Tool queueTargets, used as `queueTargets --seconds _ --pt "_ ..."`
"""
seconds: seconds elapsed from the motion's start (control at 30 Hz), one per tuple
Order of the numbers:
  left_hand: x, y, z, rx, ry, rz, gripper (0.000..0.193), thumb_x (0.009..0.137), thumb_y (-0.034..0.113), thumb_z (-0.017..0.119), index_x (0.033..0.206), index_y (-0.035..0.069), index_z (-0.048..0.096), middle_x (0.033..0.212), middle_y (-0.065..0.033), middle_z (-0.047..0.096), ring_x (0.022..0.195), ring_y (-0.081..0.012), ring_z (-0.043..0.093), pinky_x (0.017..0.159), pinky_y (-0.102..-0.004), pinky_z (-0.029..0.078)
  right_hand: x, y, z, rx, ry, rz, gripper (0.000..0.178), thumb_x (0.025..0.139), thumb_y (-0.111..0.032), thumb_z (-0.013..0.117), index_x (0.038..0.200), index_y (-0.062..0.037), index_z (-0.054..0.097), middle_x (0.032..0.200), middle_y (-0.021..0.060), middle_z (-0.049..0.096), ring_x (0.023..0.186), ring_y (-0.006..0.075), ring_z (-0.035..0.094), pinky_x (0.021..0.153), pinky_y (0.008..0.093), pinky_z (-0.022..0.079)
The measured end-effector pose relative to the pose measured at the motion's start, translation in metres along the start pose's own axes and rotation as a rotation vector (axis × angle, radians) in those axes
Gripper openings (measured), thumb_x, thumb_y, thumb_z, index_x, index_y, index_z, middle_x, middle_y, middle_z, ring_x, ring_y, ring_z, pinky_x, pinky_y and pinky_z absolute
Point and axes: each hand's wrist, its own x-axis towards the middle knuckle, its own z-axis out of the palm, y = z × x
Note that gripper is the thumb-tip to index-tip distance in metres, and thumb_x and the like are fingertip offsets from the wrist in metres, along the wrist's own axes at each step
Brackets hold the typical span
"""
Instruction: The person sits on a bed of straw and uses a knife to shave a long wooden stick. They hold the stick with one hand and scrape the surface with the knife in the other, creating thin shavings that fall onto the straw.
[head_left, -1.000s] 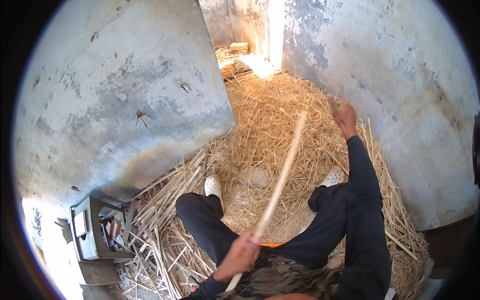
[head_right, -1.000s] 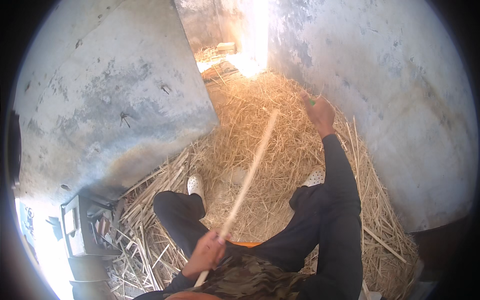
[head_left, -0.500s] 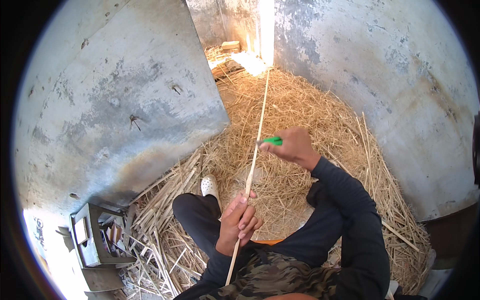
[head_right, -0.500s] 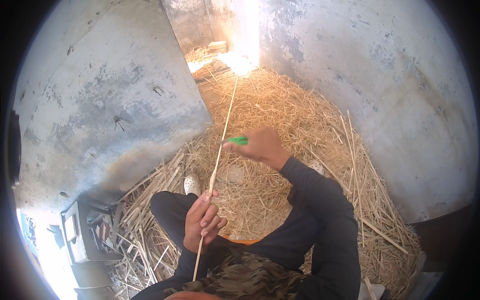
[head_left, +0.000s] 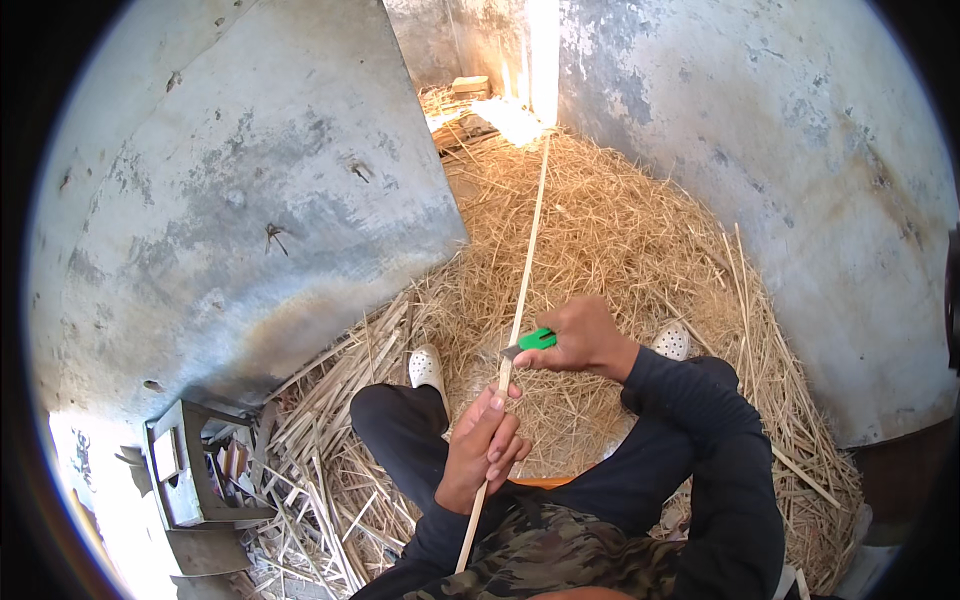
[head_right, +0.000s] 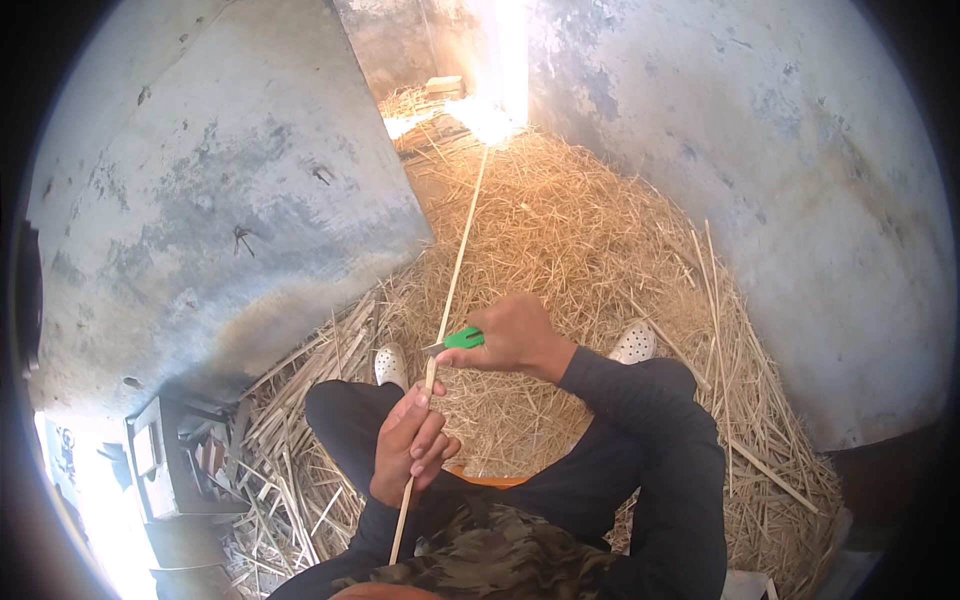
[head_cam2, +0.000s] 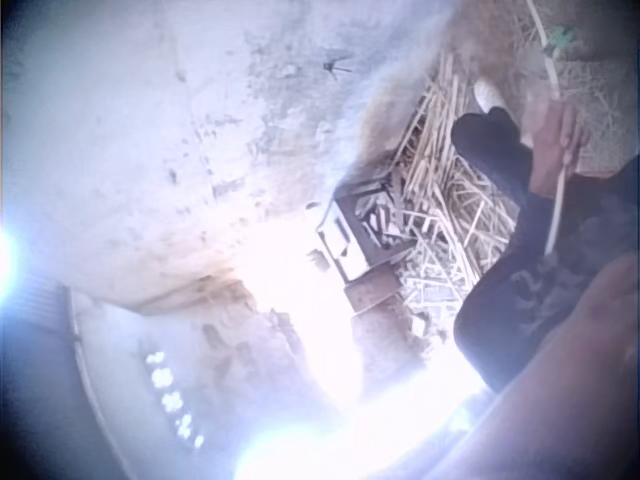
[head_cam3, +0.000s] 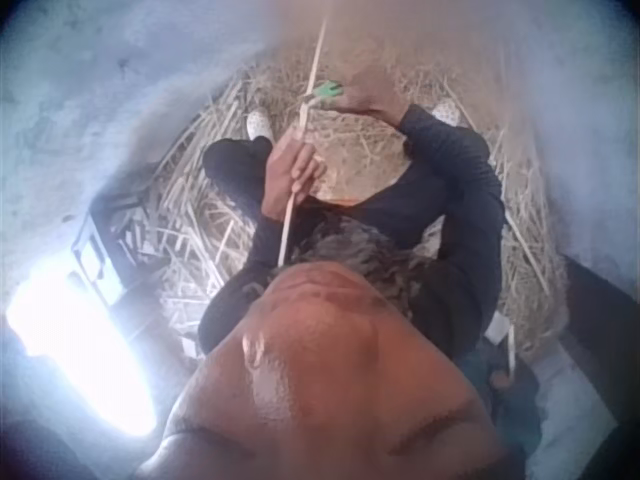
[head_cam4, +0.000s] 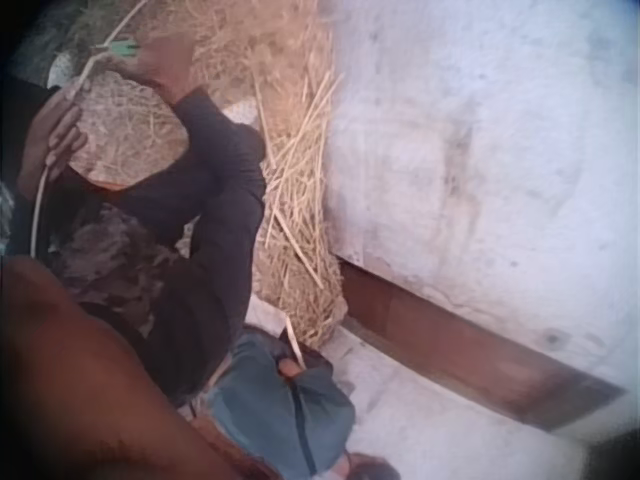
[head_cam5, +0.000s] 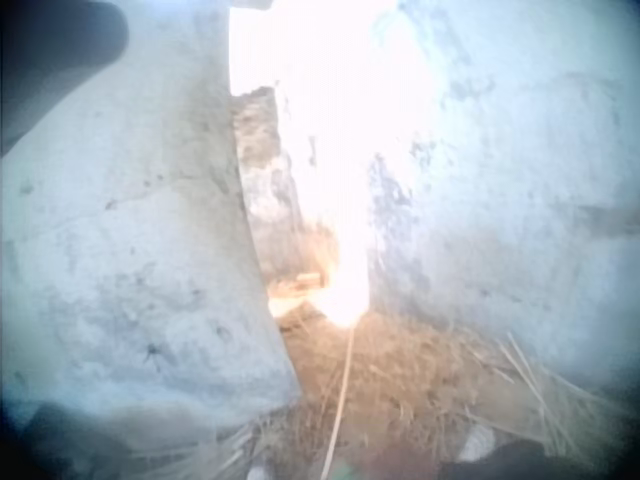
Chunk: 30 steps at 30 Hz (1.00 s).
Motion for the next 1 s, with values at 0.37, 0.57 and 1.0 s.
queueTargets --seconds 0.37,0.57,1.0 --pt "-0.005 -0.001 -0.003 0.063 -0.031 -0.011 0.023 0.106 0.025 0.033 0.115 0.007 0.045 0.048 0.0085 0.032 0.032 -0.0036 0.028 0.05 -0.0204 0.032 -0.006 -0.012 0.001 0.139 -0.018 -0.038 0.079 0.073 -0.085 0.051 0.049 -0.0107 0.059 0.037 0.0032 0.041 0.034 0.0183 0.046 0.036 0.0358 0.034" --pt "-0.006 -0.006 -0.005 -0.001 -0.025 -0.019 0.023 0.106 0.027 0.034 0.115 0.008 0.043 0.049 0.0084 0.033 0.032 -0.0034 0.028 0.05 -0.0204 0.031 0.005 0.011 0.002 0.003 -0.004 -0.079 0.076 0.069 -0.085 0.056 0.048 -0.0123 0.056 0.038 0.0022 0.041 0.034 0.0187 0.046 0.036 0.035 0.035" --pt "-0.032 -0.018 -0.014 -0.041 0.029 -0.102 0.022 0.107 0.024 0.032 0.115 0.008 0.044 0.049 0.0074 0.033 0.033 -0.0043 0.029 0.052 -0.0214 0.036 0.023 0.06 0.009 -0.122 -0.048 0.107 0.08 0.079 -0.089 0.029 0.046 -0.0177 0.045 0.038 -0.0061 0.031 0.033 0.0088 0.03 0.033 0.0293 0.025"
